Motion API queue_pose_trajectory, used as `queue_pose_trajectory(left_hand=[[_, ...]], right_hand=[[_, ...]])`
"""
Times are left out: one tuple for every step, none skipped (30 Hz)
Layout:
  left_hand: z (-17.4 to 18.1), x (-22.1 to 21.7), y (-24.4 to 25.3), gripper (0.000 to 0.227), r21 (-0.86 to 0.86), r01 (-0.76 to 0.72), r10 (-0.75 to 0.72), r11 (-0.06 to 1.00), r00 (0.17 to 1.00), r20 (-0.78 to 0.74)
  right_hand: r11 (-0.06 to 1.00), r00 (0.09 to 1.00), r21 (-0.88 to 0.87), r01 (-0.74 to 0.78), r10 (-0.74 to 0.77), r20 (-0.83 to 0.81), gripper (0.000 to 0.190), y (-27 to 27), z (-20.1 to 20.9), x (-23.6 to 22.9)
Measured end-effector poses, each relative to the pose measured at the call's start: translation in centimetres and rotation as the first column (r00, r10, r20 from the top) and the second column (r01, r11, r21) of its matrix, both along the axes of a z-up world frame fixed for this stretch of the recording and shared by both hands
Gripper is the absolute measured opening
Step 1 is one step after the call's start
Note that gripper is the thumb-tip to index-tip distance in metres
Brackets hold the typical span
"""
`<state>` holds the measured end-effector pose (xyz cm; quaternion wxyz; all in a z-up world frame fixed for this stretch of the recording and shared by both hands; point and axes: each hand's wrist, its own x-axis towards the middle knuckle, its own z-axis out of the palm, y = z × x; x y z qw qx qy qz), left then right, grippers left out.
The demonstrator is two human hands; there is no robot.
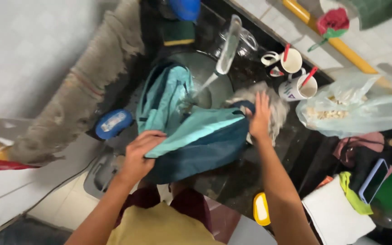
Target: The person scrubs a backpack in a sink using a brush and water, turning the bag over to reach different sections.
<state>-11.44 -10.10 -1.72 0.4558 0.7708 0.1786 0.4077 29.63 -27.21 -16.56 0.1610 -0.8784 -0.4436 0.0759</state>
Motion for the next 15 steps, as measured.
queue_pose_trajectory(left_hand=[[-0.4,-0.1,0.1,0.029,-0.002,-0.010,0.010,1.000,1.000,0.004],[-0.9,-0.1,0.2,0.032,-0.023,0.023,-0.022,0.999,0.999,0.036],[-1.4,-0.4,0.1,0.036,-0.043,0.049,-0.046,0.998,0.997,0.063],[-1.1,-0.9,-0.2,0.036,-0.047,0.031,-0.028,0.998,0.998,0.060],[-0.9,-1.1,0.1,0.036,-0.046,0.062,-0.060,0.997,0.997,0.047],[-0.7,-1.1,0.3,0.037,-0.046,0.092,-0.091,0.995,0.995,0.033],[-1.8,-1.3,0.5,0.037,-0.040,0.084,-0.083,0.996,0.996,0.033],[-2.9,-1.6,0.7,0.039,-0.033,0.151,-0.150,0.988,0.988,0.019],[-4.1,-2.0,0.1,0.043,-0.044,0.226,-0.226,0.973,0.974,0.004],[-3.5,-1.8,0.1,0.043,-0.054,0.227,-0.227,0.972,0.974,0.003],[-2.9,-1.6,0.2,0.050,-0.044,0.219,-0.219,0.975,0.975,-0.018],[-2.1,-1.5,0.4,0.057,-0.033,0.210,-0.211,0.977,0.977,-0.038],[-2.1,-1.5,0.5,0.057,-0.023,0.208,-0.208,0.978,0.977,-0.037],[-2.0,-1.6,0.6,0.044,-0.039,0.176,-0.176,0.984,0.984,-0.004],[-2.0,-1.3,0.4,0.032,-0.061,0.150,-0.148,0.987,0.988,0.036]], right_hand=[[1.000,1.000,-0.002,-0.010,0.010,0.004,0.074,-0.7,0.0,2.2],[0.976,0.972,-0.156,0.151,-0.176,-0.159,0.061,-1.3,-0.1,4.5],[0.905,0.885,-0.331,0.268,-0.368,-0.287,0.066,-1.8,-0.5,6.5],[0.908,0.890,-0.335,0.251,-0.353,-0.288,0.066,0.3,3.1,6.4],[0.983,0.984,-0.048,0.176,-0.178,-0.030,0.052,2.5,6.6,6.4],[0.978,0.961,0.207,0.001,-0.058,0.270,0.039,4.6,10.2,6.6],[0.977,0.961,0.213,-0.007,-0.052,0.270,0.039,7.8,12.0,5.6],[0.932,0.963,0.287,-0.220,0.160,0.217,0.039,10.9,13.7,4.5],[0.843,0.916,0.357,-0.402,0.363,0.173,0.062,12.9,15.4,3.2],[0.848,0.917,0.350,-0.399,0.363,0.166,0.062,13.5,12.9,4.2],[0.907,0.922,0.167,-0.388,0.384,0.057,0.065,14.4,10.5,5.2],[0.923,0.923,-0.026,-0.384,0.382,-0.054,0.077,15.2,8.2,6.1],[0.922,0.922,-0.018,-0.386,0.385,-0.047,0.077,15.5,8.9,5.3],[0.943,0.953,-0.141,-0.303,0.299,-0.047,0.077,15.8,9.6,4.4],[0.941,0.978,-0.268,-0.207,0.206,-0.032,0.079,15.5,10.6,3.8]])
